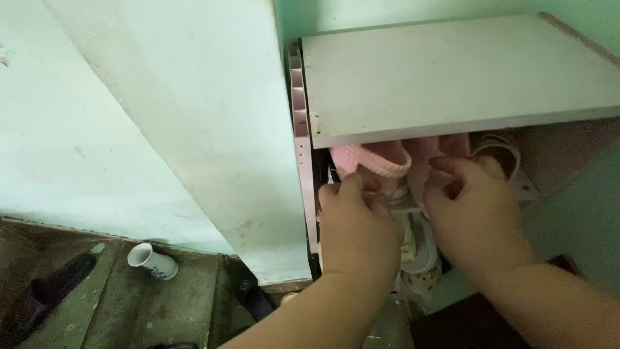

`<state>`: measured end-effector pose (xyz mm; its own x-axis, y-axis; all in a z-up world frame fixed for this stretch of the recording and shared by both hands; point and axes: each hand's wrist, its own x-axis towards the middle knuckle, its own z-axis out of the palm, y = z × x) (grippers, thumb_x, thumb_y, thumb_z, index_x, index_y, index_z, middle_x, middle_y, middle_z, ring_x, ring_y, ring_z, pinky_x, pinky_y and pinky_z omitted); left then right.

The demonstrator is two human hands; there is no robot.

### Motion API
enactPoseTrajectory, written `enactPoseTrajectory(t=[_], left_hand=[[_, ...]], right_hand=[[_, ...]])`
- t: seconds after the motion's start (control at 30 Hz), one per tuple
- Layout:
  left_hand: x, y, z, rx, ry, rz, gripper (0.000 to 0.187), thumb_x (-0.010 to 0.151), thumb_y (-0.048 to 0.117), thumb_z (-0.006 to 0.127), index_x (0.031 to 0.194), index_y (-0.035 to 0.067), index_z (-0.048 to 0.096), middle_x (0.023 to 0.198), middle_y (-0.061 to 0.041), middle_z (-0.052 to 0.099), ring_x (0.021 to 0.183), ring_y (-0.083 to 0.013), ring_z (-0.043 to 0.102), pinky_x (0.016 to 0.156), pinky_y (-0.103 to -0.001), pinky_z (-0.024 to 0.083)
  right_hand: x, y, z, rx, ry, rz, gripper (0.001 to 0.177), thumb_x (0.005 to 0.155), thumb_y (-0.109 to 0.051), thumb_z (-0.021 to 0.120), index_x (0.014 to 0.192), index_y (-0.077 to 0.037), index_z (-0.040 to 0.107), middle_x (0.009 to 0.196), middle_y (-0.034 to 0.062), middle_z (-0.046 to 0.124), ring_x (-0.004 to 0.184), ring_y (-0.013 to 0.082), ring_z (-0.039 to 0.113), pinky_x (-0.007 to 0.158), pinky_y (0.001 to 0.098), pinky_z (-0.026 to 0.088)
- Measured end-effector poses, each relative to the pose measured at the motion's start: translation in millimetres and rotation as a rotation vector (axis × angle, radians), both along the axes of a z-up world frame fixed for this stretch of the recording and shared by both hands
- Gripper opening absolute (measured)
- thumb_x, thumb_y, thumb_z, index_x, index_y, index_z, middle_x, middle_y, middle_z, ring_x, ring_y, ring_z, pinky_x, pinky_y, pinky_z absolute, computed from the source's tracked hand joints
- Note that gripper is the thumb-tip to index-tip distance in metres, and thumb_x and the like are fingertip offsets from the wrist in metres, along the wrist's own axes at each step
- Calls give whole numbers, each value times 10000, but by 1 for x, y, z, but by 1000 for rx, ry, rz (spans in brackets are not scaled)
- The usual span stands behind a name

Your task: Organizing various shoes by moving them between a small rack and the stairs.

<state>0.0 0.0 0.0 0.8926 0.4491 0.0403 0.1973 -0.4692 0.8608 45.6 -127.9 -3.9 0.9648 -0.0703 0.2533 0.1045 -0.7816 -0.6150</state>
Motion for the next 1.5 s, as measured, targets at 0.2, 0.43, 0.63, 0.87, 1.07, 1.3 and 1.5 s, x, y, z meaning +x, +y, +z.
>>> enactPoseTrajectory(t=[0.2,0.43,0.63,0.87,1.07,1.3,1.5], left_hand=[[-26,5,-9,-23,-26,-51,176,874,156,612,1034,112,671,1158,-129,554,991,-341,638,878,-420,533],[-57,20,-22,14,8,-168,133,874,110,608,988,103,674,1105,-124,621,998,-320,663,896,-410,527],[-89,37,-23,-24,39,-220,106,848,105,626,940,78,670,1063,-117,597,949,-319,663,865,-409,527],[-122,58,-53,44,4,-256,112,843,108,643,922,90,720,1041,-151,615,915,-329,658,839,-406,541],[-153,81,-46,30,100,-263,125,811,149,666,907,96,725,1058,-128,606,930,-317,669,842,-407,541],[-172,121,-58,44,468,-283,184,797,256,734,933,136,766,946,-108,768,929,-272,744,837,-388,573],[-186,160,-81,47,528,-255,170,876,228,651,949,149,783,954,-116,761,922,-286,740,829,-399,579]], right_hand=[[-40,6,-6,60,-46,58,414,866,-174,684,1241,1,685,1132,214,611,857,310,720,767,406,580],[-93,22,-15,70,-66,90,481,835,-180,729,1263,19,632,1121,195,584,858,285,687,758,380,560],[-140,43,-13,196,-39,58,566,803,-170,711,1336,-28,586,1120,149,591,900,243,713,778,364,567],[-181,52,-39,68,117,107,537,828,-226,751,1348,-166,630,1122,107,599,855,219,724,753,336,605],[-201,69,-45,65,85,148,456,815,-239,758,1255,-158,674,1073,81,624,838,219,723,718,344,589],[-204,92,-66,39,96,285,291,832,-204,738,1118,-149,729,986,78,664,825,252,719,739,362,582],[-203,122,-76,-22,103,467,270,828,-210,742,1090,-144,734,1040,83,653,841,278,693,731,382,571]])
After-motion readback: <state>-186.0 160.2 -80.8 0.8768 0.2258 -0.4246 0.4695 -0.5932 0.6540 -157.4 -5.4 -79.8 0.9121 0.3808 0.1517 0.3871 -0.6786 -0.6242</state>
